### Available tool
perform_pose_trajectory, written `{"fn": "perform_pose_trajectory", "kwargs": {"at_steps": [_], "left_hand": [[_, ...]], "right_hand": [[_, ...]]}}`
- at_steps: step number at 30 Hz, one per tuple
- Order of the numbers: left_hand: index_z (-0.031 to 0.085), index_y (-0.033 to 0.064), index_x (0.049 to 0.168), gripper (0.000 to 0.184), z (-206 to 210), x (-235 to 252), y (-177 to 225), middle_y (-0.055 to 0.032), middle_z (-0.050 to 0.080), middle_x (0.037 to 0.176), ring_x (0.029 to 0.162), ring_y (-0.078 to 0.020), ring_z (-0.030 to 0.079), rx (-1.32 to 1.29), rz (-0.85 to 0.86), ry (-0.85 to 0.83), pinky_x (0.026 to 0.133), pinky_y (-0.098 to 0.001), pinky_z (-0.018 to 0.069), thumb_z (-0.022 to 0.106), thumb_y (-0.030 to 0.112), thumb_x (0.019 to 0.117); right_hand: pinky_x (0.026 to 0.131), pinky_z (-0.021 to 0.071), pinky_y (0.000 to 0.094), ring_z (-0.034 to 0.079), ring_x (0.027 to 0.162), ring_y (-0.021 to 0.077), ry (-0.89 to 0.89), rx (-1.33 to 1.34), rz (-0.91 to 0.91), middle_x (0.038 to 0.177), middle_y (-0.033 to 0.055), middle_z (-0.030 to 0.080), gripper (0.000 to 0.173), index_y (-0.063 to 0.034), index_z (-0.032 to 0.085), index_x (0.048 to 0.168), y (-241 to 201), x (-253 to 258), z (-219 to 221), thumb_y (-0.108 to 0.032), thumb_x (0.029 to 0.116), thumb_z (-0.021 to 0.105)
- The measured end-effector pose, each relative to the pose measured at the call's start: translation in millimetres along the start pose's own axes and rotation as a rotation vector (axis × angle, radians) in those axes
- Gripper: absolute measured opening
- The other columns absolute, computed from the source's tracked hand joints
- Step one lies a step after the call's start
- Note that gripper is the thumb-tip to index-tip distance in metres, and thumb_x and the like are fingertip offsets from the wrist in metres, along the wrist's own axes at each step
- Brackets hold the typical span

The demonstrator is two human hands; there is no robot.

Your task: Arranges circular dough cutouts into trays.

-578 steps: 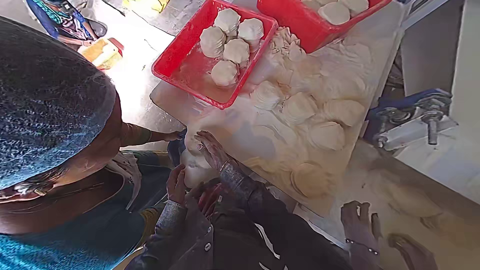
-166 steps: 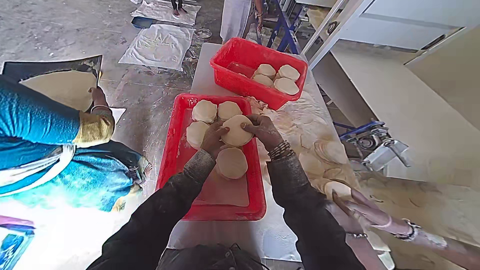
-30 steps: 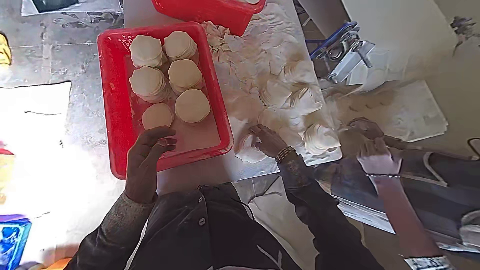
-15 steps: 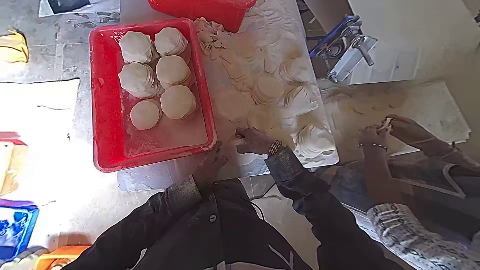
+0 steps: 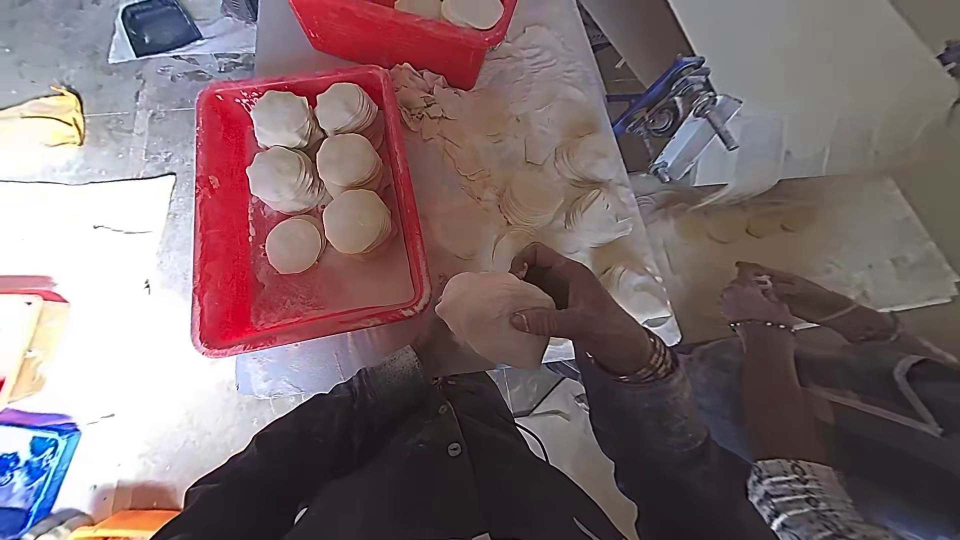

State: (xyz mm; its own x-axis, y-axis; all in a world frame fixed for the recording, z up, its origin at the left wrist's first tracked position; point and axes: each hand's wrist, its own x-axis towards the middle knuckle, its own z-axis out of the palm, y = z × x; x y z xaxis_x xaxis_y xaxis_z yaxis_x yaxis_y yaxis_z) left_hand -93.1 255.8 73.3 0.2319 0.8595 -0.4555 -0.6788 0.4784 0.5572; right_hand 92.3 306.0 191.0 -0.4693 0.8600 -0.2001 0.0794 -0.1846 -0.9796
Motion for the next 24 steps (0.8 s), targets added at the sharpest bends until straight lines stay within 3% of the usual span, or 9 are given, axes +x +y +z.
{"fn": "perform_pose_trajectory", "kwargs": {"at_steps": [2, 5, 10, 14, 17, 18, 20, 22, 24], "left_hand": [[0.061, 0.0173, 0.116, 0.055, 12.7, -6.3, 7.5, -0.0023, 0.072, 0.103, 0.099, -0.0136, 0.069, -0.299, -0.145, -0.065, 0.084, -0.0346, 0.0591, 0.016, 0.048, 0.1092], [0.05, 0.0107, 0.134, 0.073, 10.6, -12.5, 12.9, -0.0128, 0.067, 0.117, 0.107, -0.0259, 0.067, -0.304, -0.24, -0.042, 0.085, -0.0445, 0.0591, 0.017, 0.068, 0.1024], [0.053, 0.0097, 0.131, 0.042, 3.6, -15.0, 13.5, -0.0054, 0.068, 0.112, 0.103, -0.0133, 0.067, -0.031, -0.136, 0.105, 0.087, -0.0315, 0.0571, 0.031, 0.039, 0.1101], [0.052, 0.0084, 0.137, 0.041, -5.4, -8.7, 11.4, -0.0119, 0.064, 0.122, 0.109, -0.0221, 0.064, 0.135, -0.262, 0.279, 0.089, -0.0422, 0.0563, 0.045, 0.037, 0.1084], [0.041, -0.0017, 0.148, 0.056, -9.9, -15.6, 8.2, -0.0213, 0.047, 0.147, 0.133, -0.0258, 0.049, 0.63, -0.18, 0.187, 0.109, -0.0429, 0.0436, 0.05, 0.036, 0.1069], [0.028, -0.0026, 0.156, 0.07, -5.6, -22.2, 15.4, -0.0242, 0.029, 0.161, 0.149, -0.0284, 0.031, 0.774, -0.16, 0.08, 0.12, -0.044, 0.0299, 0.053, 0.037, 0.1047], [0.008, -0.0016, 0.162, 0.092, 4.1, -33.3, 25.7, -0.0268, -0.002, 0.168, 0.157, -0.0344, 0.003, 0.942, -0.155, -0.019, 0.126, -0.0488, 0.011, 0.058, 0.045, 0.0999], [0.004, -0.0003, 0.163, 0.096, 7.2, -41.0, 29.6, -0.0268, -0.009, 0.168, 0.157, -0.0362, -0.003, 1.015, -0.149, -0.044, 0.126, -0.0532, 0.0085, 0.05, 0.056, 0.0998], [0.011, 0.0015, 0.163, 0.093, 6.3, -44.2, 31.1, -0.0241, -0.002, 0.169, 0.158, -0.0329, 0.002, 0.968, -0.084, -0.057, 0.126, -0.0531, 0.0112, 0.041, 0.061, 0.099]], "right_hand": [[0.077, 0.0598, 0.0247, 0.071, 0.084, 0.0073, 0.126, 0.025, 0.043, 0.089, -0.0017, 0.071, 0.035, -0.0118, 0.057, 0.104, 8.3, -2.5, 2.2, -0.017, 0.0758, 0.077], [0.077, 0.0598, 0.0266, 0.07, 0.085, 0.0095, 0.314, 0.04, 0.13, 0.091, 0.0013, 0.069, 0.039, -0.0069, 0.055, 0.109, 42.0, -3.6, 7.8, -0.013, 0.0753, 0.075], [0.076, 0.0605, 0.0271, 0.07, 0.083, 0.0105, 0.398, 0.191, 0.129, 0.09, 0.0022, 0.069, 0.042, -0.0023, 0.054, 0.112, 69.9, -11.4, 29.6, -0.008, 0.0761, 0.074], [0.076, 0.0601, 0.0266, 0.07, 0.084, 0.01, 0.408, 0.153, 0.106, 0.089, 0.0016, 0.069, 0.039, -0.0035, 0.055, 0.11, 64.3, -10.5, 39.9, -0.007, 0.0761, 0.073], [0.076, 0.0597, 0.0262, 0.07, 0.084, 0.0099, 0.442, 0.053, 0.096, 0.093, 0.0034, 0.069, 0.042, -0.0032, 0.055, 0.111, 62.4, -7.5, 37.4, -0.009, 0.0743, 0.075], [0.075, 0.0597, 0.0262, 0.07, 0.084, 0.0102, 0.459, 0.016, 0.094, 0.093, 0.0042, 0.069, 0.043, -0.0029, 0.055, 0.111, 61.8, -6.5, 35.7, -0.01, 0.0739, 0.075], [0.075, 0.0599, 0.0264, 0.07, 0.083, 0.0103, 0.481, -0.03, 0.096, 0.092, 0.0042, 0.069, 0.043, -0.0033, 0.055, 0.112, 56.5, -6.8, 33.9, -0.011, 0.0741, 0.075], [0.074, 0.0602, 0.026, 0.07, 0.082, 0.0099, 0.497, -0.011, 0.063, 0.091, 0.0029, 0.069, 0.041, -0.0047, 0.055, 0.111, 46.4, -8.5, 36.3, -0.01, 0.0751, 0.074], [0.075, 0.0608, 0.0256, 0.071, 0.083, 0.0091, 0.499, 0.053, 0.003, 0.09, 0.0016, 0.07, 0.04, -0.0056, 0.055, 0.111, 33.8, -10.9, 42.2, -0.009, 0.0753, 0.073]]}}
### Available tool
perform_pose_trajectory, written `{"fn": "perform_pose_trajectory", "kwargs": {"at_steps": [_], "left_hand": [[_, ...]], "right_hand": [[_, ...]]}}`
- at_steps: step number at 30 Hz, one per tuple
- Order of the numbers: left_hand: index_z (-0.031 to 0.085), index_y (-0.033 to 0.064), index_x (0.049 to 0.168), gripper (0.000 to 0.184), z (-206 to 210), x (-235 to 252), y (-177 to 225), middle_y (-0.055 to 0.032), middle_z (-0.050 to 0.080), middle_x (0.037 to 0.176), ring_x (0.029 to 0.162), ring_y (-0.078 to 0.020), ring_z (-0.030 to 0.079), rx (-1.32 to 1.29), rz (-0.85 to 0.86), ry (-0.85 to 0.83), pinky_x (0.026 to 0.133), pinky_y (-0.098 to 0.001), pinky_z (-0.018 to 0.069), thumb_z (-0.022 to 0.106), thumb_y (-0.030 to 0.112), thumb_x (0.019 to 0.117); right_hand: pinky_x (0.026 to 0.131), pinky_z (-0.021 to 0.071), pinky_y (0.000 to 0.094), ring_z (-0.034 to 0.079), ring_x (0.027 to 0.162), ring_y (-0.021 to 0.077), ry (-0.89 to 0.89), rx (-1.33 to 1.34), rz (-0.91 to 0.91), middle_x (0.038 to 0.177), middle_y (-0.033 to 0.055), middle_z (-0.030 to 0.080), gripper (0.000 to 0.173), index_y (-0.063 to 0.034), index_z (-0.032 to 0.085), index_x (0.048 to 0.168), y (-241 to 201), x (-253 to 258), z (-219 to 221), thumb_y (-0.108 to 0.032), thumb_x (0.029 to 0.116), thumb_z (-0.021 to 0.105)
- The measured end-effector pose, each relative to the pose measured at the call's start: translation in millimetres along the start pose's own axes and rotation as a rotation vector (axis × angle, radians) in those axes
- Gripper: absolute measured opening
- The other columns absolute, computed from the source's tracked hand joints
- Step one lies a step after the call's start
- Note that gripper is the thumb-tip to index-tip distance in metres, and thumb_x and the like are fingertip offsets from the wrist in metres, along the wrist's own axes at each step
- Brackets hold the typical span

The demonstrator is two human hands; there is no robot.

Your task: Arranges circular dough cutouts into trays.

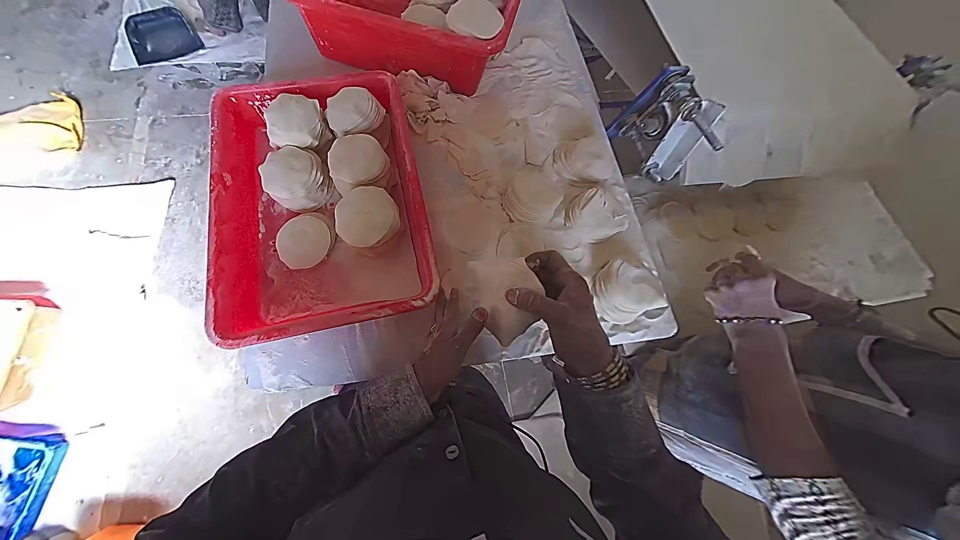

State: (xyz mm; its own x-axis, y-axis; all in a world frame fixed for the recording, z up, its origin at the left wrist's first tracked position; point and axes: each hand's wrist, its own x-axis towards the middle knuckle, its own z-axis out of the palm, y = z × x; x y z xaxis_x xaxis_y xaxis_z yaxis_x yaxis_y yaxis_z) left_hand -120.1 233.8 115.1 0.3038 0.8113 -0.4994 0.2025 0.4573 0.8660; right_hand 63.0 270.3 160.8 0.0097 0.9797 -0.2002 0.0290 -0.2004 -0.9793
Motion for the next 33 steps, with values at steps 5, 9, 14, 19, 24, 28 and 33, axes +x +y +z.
{"fn": "perform_pose_trajectory", "kwargs": {"at_steps": [5, 9, 14, 19, 24, 28, 33], "left_hand": [[0.043, -0.01, 0.14, 0.067, 8.2, 12.8, -7.4, -0.014, 0.058, 0.133, 0.121, -0.0103, 0.056, -0.608, 0.199, 0.011, 0.106, -0.0293, 0.0447, 0.026, 0.046, 0.1066], [0.042, 0.0004, 0.14, 0.051, 16.7, 19.1, -3.5, -0.0113, 0.061, 0.127, 0.116, -0.0179, 0.061, -1.029, 0.12, -0.034, 0.1, -0.0378, 0.0522, 0.047, 0.034, 0.1028], [0.04, 0.0039, 0.148, 0.079, 22.4, 37.1, -1.1, -0.0152, 0.059, 0.133, 0.118, -0.0219, 0.06, -1.085, -0.135, -0.055, 0.099, -0.0415, 0.0509, 0.006, 0.061, 0.1053], [0.054, 0.0147, 0.129, 0.061, 25.4, 41.9, 10.5, -0.0056, 0.069, 0.109, 0.103, -0.0159, 0.068, -1.331, 0.004, 0.013, 0.088, -0.0385, 0.0584, 0.015, 0.056, 0.1077], [0.042, 0.0072, 0.142, 0.06, 15.3, 37.7, 3.7, -0.0122, 0.062, 0.123, 0.109, -0.0208, 0.064, -1.205, -0.019, 0.007, 0.09, -0.0395, 0.0555, 0.022, 0.052, 0.1083], [0.039, 0.0047, 0.139, 0.046, 9.2, 25.8, 0.6, -0.0075, 0.066, 0.111, 0.097, -0.0154, 0.068, -0.987, 0.029, -0.033, 0.085, -0.034, 0.059, 0.057, 0.009, 0.0969], [0.046, 0.0038, 0.129, 0.045, -3.4, 15.0, -1.7, -0.0055, 0.071, 0.102, 0.09, -0.0156, 0.071, -0.916, 0.041, -0.062, 0.084, -0.0347, 0.0606, 0.062, -0.005, 0.0876]], "right_hand": [[0.079, 0.0617, 0.028, 0.072, 0.087, 0.0101, -0.018, 0.197, -0.067, 0.094, 0.0023, 0.072, 0.038, -0.0061, 0.055, 0.11, -12.6, -13.8, 11.0, -0.007, 0.0778, 0.073], [0.079, 0.0616, 0.0285, 0.072, 0.087, 0.0111, 0.032, 0.206, -0.046, 0.094, 0.0039, 0.071, 0.039, -0.0035, 0.053, 0.111, -1.2, -15.9, 10.9, -0.004, 0.0773, 0.072], [0.078, 0.0616, 0.0296, 0.072, 0.087, 0.013, 0.022, 0.235, -0.028, 0.095, 0.0064, 0.071, 0.039, -0.0014, 0.054, 0.111, -2.9, -19.2, 16.3, -0.005, 0.0775, 0.073], [0.08, 0.0616, 0.0291, 0.072, 0.088, 0.0119, 0.0, 0.231, -0.076, 0.095, 0.0049, 0.072, 0.039, -0.0018, 0.053, 0.113, -16.9, -16.1, 20.6, -0.005, 0.0793, 0.072], [0.076, 0.0617, 0.0279, 0.071, 0.084, 0.0114, 0.116, 0.146, -0.023, 0.092, 0.0044, 0.07, 0.037, -0.0004, 0.053, 0.113, 6.9, -11.4, 8.5, -0.001, 0.0798, 0.07], [0.077, 0.061, 0.0264, 0.071, 0.085, 0.0096, 0.059, 0.122, -0.011, 0.091, 0.0018, 0.07, 0.041, -0.0021, 0.052, 0.113, 16.8, -16.0, 4.3, -0.007, 0.0785, 0.074], [0.076, 0.0597, 0.0276, 0.071, 0.093, 0.011, -0.09, 0.002, 0.158, 0.105, 0.0028, 0.072, 0.051, -0.0035, 0.059, 0.125, 25.5, -7.7, -11.6, -0.046, 0.1054, 0.041]]}}
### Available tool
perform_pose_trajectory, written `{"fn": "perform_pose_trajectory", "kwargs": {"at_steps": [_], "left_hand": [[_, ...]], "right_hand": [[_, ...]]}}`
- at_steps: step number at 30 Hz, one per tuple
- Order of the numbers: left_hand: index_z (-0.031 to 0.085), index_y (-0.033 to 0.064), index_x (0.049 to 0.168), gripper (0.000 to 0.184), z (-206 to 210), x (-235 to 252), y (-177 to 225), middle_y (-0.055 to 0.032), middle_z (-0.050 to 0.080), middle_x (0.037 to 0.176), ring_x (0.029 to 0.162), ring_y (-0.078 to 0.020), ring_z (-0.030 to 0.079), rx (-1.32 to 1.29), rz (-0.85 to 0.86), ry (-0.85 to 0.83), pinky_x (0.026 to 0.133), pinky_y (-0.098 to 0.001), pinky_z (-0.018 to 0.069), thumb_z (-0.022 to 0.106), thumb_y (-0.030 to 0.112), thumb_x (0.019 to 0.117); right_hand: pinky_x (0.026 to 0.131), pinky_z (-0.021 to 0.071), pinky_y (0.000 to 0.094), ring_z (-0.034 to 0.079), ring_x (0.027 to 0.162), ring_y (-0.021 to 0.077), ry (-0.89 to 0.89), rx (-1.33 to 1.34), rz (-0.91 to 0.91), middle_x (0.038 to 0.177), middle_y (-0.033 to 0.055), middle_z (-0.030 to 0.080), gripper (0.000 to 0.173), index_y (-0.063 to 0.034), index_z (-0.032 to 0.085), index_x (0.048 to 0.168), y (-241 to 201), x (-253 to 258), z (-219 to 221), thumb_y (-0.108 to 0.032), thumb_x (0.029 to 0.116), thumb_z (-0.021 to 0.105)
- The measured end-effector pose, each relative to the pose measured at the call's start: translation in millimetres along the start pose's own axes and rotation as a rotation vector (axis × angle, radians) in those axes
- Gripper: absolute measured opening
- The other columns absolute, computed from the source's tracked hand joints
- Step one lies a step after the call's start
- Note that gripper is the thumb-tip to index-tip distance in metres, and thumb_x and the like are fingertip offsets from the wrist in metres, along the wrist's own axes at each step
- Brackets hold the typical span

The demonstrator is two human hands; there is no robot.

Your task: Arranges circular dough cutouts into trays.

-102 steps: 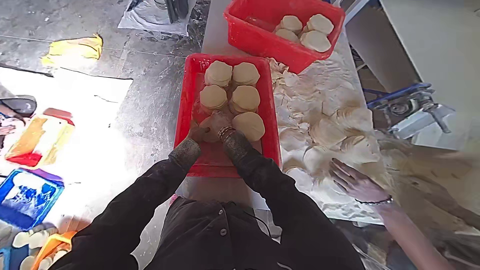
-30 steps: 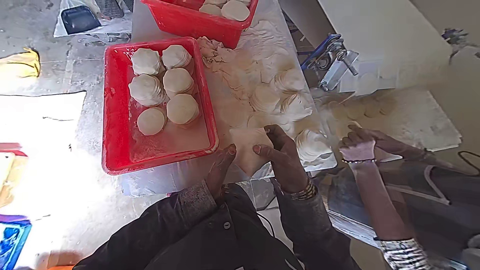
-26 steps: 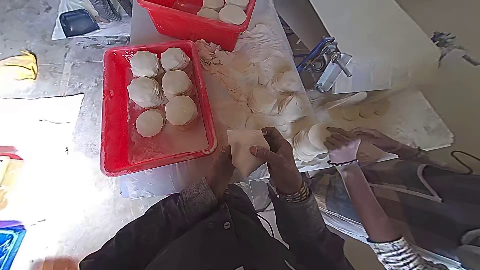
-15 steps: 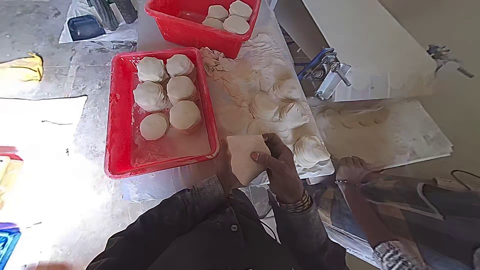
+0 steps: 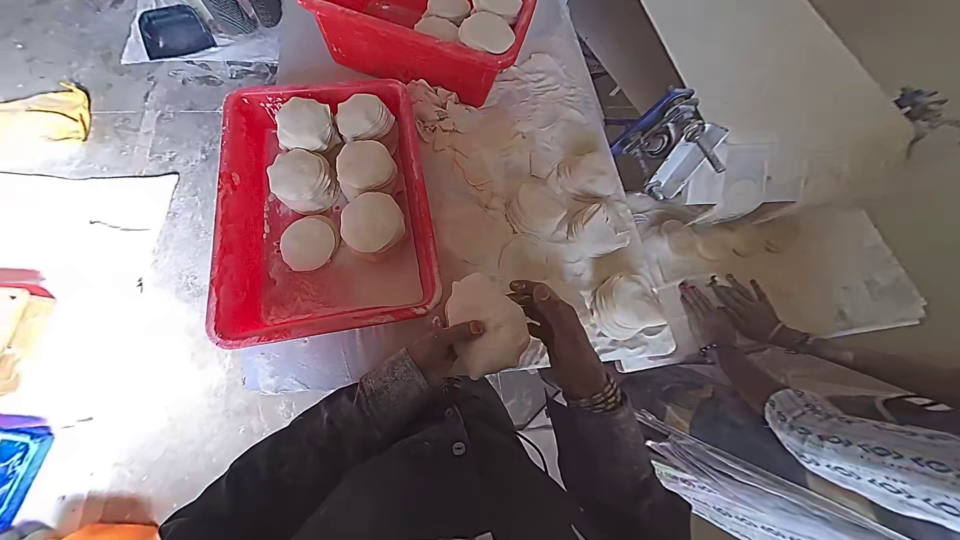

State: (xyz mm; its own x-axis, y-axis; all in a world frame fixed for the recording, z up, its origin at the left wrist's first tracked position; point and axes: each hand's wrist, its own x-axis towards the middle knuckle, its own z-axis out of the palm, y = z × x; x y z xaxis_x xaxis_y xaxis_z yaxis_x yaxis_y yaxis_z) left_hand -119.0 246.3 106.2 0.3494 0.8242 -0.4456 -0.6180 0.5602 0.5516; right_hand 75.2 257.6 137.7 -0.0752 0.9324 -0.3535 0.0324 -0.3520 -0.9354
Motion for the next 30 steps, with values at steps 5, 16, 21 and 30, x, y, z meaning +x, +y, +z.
{"fn": "perform_pose_trajectory", "kwargs": {"at_steps": [5, 16, 21, 30], "left_hand": [[0.05, 0.0034, 0.126, 0.042, -12.4, -8.2, -3.7, -0.005, 0.072, 0.1, 0.09, -0.016, 0.072, 0.04, -0.086, -0.043, 0.083, -0.0354, 0.0607, 0.063, -0.003, 0.0865], [0.047, 0.0056, 0.127, 0.033, -12.1, -14.0, 0.9, -0.0047, 0.071, 0.099, 0.089, -0.0147, 0.071, -0.016, -0.21, -0.005, 0.08, -0.0334, 0.0607, 0.055, 0.001, 0.095], [0.047, 0.0043, 0.132, 0.033, -11.4, -6.8, -0.2, -0.0092, 0.069, 0.103, 0.09, -0.019, 0.071, -0.008, -0.224, 0.094, 0.081, -0.0357, 0.0605, 0.053, 0.0, 0.0994], [0.054, 0.0043, 0.124, 0.024, -4.9, -1.6, 7.6, -0.0052, 0.069, 0.097, 0.083, -0.0134, 0.069, 0.095, -0.167, 0.15, 0.073, -0.0299, 0.0599, 0.052, -0.002, 0.1002]], "right_hand": [[0.075, 0.0601, 0.026, 0.071, 0.085, 0.0071, -0.242, 0.135, 0.205, 0.091, 0.0002, 0.074, 0.043, -0.0082, 0.071, 0.103, 8.1, 20.1, 1.4, -0.036, 0.1081, 0.038], [0.068, 0.0518, 0.0173, 0.061, 0.071, -0.003, 0.008, -0.462, -0.313, 0.076, -0.0082, 0.064, 0.013, -0.0108, 0.067, 0.1, -36.4, 15.7, 18.6, -0.021, 0.0991, 0.059], [0.061, 0.0482, 0.0146, 0.056, 0.065, -0.0042, 0.131, -0.676, -0.552, 0.077, -0.0068, 0.062, 0.014, -0.0086, 0.068, 0.104, -75.4, 4.5, 11.4, -0.019, 0.1, 0.059], [0.059, 0.0566, 0.0157, 0.066, 0.064, 0.0013, -0.065, -0.285, -0.427, 0.076, -0.0072, 0.068, 0.01, -0.0114, 0.068, 0.103, -106.0, -25.9, 24.0, -0.011, 0.0977, 0.06]]}}
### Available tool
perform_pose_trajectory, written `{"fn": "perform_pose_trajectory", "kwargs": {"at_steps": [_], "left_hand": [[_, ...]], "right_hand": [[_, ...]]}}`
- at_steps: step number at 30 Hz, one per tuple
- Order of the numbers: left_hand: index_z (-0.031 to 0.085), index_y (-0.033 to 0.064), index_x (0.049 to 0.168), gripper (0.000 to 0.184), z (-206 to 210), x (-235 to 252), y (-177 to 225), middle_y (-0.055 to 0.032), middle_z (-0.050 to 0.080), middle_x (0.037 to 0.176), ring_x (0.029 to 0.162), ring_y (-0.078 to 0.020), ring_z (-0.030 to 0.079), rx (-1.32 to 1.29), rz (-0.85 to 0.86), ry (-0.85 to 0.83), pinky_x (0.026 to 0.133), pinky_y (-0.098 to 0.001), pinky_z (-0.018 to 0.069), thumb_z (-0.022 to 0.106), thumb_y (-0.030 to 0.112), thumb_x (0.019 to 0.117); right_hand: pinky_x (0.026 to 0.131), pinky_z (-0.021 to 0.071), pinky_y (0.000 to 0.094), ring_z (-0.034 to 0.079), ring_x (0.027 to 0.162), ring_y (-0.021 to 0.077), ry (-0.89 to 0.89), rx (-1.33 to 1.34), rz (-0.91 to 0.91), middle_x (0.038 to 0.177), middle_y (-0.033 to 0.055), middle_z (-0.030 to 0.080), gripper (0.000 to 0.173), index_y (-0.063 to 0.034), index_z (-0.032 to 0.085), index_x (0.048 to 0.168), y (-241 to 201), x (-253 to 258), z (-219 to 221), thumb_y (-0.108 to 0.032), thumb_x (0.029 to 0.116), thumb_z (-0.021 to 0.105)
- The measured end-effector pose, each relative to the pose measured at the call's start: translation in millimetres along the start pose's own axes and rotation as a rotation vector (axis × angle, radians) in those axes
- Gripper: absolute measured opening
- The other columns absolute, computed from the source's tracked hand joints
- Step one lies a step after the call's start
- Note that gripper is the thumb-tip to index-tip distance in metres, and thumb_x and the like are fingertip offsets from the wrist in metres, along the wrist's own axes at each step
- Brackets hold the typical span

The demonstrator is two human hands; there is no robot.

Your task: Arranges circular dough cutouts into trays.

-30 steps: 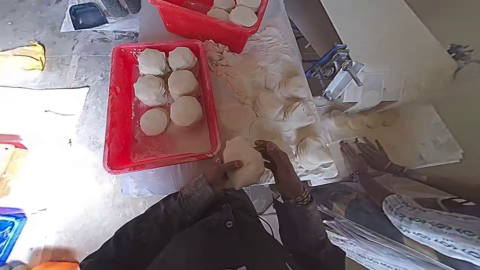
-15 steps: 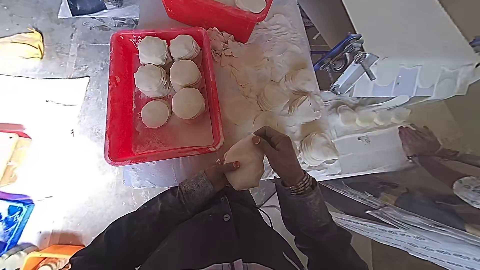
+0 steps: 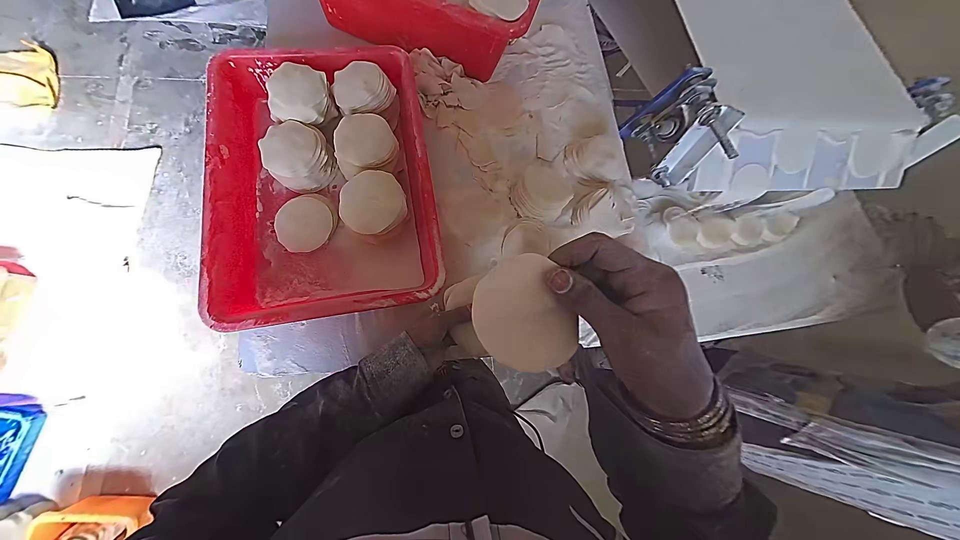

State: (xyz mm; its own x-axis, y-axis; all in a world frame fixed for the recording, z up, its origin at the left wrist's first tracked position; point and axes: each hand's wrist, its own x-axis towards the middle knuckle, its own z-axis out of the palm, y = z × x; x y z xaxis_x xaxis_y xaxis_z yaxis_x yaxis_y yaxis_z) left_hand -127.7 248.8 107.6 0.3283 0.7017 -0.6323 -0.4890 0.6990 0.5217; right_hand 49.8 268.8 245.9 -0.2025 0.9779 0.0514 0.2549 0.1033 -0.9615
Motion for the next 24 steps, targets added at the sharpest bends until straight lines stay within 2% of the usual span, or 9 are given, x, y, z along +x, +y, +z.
{"fn": "perform_pose_trajectory", "kwargs": {"at_steps": [2, 4, 6, 9, 11, 13, 17, 20, 24], "left_hand": [[0.057, 0.0074, 0.118, 0.021, -3.0, -0.9, -1.7, -0.0036, 0.07, 0.094, 0.085, -0.0127, 0.07, -0.089, 0.03, -0.03, 0.075, -0.0302, 0.06, 0.038, 0.01, 0.1078], [0.055, 0.0085, 0.129, 0.044, -3.9, -3.0, 4.5, -0.0084, 0.07, 0.107, 0.098, -0.0185, 0.07, -0.133, -0.024, -0.035, 0.083, -0.0367, 0.0595, 0.026, 0.037, 0.112], [0.048, 0.0057, 0.139, 0.043, -3.1, -8.6, 10.5, -0.0109, 0.066, 0.116, 0.103, -0.0194, 0.067, -0.026, -0.02, -0.013, 0.087, -0.0372, 0.0578, 0.033, 0.035, 0.111], [0.054, -0.0052, 0.127, 0.039, -7.5, -8.9, 9.5, -0.01, 0.069, 0.108, 0.096, -0.0133, 0.07, 0.343, 0.147, -0.078, 0.087, -0.0306, 0.0595, 0.067, 0.006, 0.0923], [0.06, -0.005, 0.126, 0.047, -6.9, -6.2, 17.7, -0.0099, 0.069, 0.112, 0.104, -0.0102, 0.067, 0.77, 0.286, -0.202, 0.096, -0.029, 0.0548, 0.074, 0.018, 0.0869], [0.062, -0.0058, 0.128, 0.047, 4.2, -9.1, 31.9, -0.021, 0.068, 0.116, 0.112, -0.0269, 0.064, 1.17, 0.41, -0.32, 0.1, -0.0445, 0.0496, 0.07, 0.024, 0.0922], [0.059, -0.0041, 0.132, 0.045, 18.4, -7.1, 47.6, -0.0257, 0.066, 0.115, 0.108, -0.0362, 0.064, 1.359, 0.452, -0.345, 0.096, -0.0515, 0.0498, 0.066, 0.02, 0.0944], [0.061, -0.0019, 0.123, 0.039, 12.5, 1.4, 51.5, -0.0211, 0.067, 0.109, 0.104, -0.031, 0.065, 1.302, 0.512, -0.292, 0.093, -0.049, 0.0506, 0.069, 0.022, 0.0935], [0.067, 0.0023, 0.116, 0.039, 1.8, 11.0, 36.3, -0.0106, 0.068, 0.109, 0.104, -0.0172, 0.064, 0.968, 0.678, -0.07, 0.094, -0.0374, 0.0518, 0.076, 0.026, 0.0858]], "right_hand": [[0.055, 0.0543, 0.0158, 0.064, 0.06, 0.0011, 0.011, -0.012, 0.126, 0.071, -0.0067, 0.066, 0.008, -0.0098, 0.067, 0.101, 25.2, -3.9, 8.4, -0.012, 0.0983, 0.06], [0.052, 0.0507, 0.0175, 0.06, 0.056, 0.0007, 0.0, -0.174, 0.266, 0.069, -0.006, 0.063, 0.013, -0.0084, 0.067, 0.102, 61.1, -8.0, 14.7, -0.018, 0.1002, 0.059], [0.06, 0.0506, 0.0242, 0.06, 0.063, 0.0041, -0.017, -0.386, 0.354, 0.077, -0.0035, 0.064, 0.026, -0.0089, 0.069, 0.107, 85.3, -12.2, 15.8, -0.031, 0.1001, 0.059], [0.085, 0.0532, 0.0334, 0.064, 0.104, 0.0136, -0.009, -0.395, 0.271, 0.117, 0.0054, 0.068, 0.051, -0.0097, 0.068, 0.121, 97.5, -17.1, 7.1, -0.051, 0.0907, 0.066], [0.109, 0.044, 0.0419, 0.051, 0.133, 0.0187, -0.14, -0.274, 0.205, 0.14, 0.0053, 0.06, 0.073, -0.013, 0.063, 0.134, 102.4, -14.7, -3.8, -0.059, 0.0789, 0.075], [0.118, 0.0366, 0.0445, 0.04, 0.146, 0.0211, -0.3, -0.259, 0.123, 0.145, 0.0027, 0.058, 0.08, -0.0146, 0.063, 0.137, 104.8, -11.4, -7.0, -0.058, 0.073, 0.081], [0.117, 0.0376, 0.0479, 0.054, 0.134, 0.028, -0.368, -0.417, 0.043, 0.131, 0.0121, 0.067, 0.07, -0.0065, 0.066, 0.132, 101.5, -12.3, 0.8, -0.042, 0.0751, 0.085], [0.091, 0.0518, 0.0425, 0.065, 0.105, 0.0214, -0.266, -0.427, 0.057, 0.107, 0.0116, 0.07, 0.058, -0.0056, 0.071, 0.114, 104.2, -11.9, 2.0, -0.05, 0.0774, 0.081], [0.07, 0.0512, 0.0415, 0.064, 0.079, 0.0213, -0.087, -0.559, -0.049, 0.081, 0.008, 0.067, 0.041, -0.0059, 0.072, 0.093, 94.0, -5.6, 7.2, -0.046, 0.0824, 0.076]]}}
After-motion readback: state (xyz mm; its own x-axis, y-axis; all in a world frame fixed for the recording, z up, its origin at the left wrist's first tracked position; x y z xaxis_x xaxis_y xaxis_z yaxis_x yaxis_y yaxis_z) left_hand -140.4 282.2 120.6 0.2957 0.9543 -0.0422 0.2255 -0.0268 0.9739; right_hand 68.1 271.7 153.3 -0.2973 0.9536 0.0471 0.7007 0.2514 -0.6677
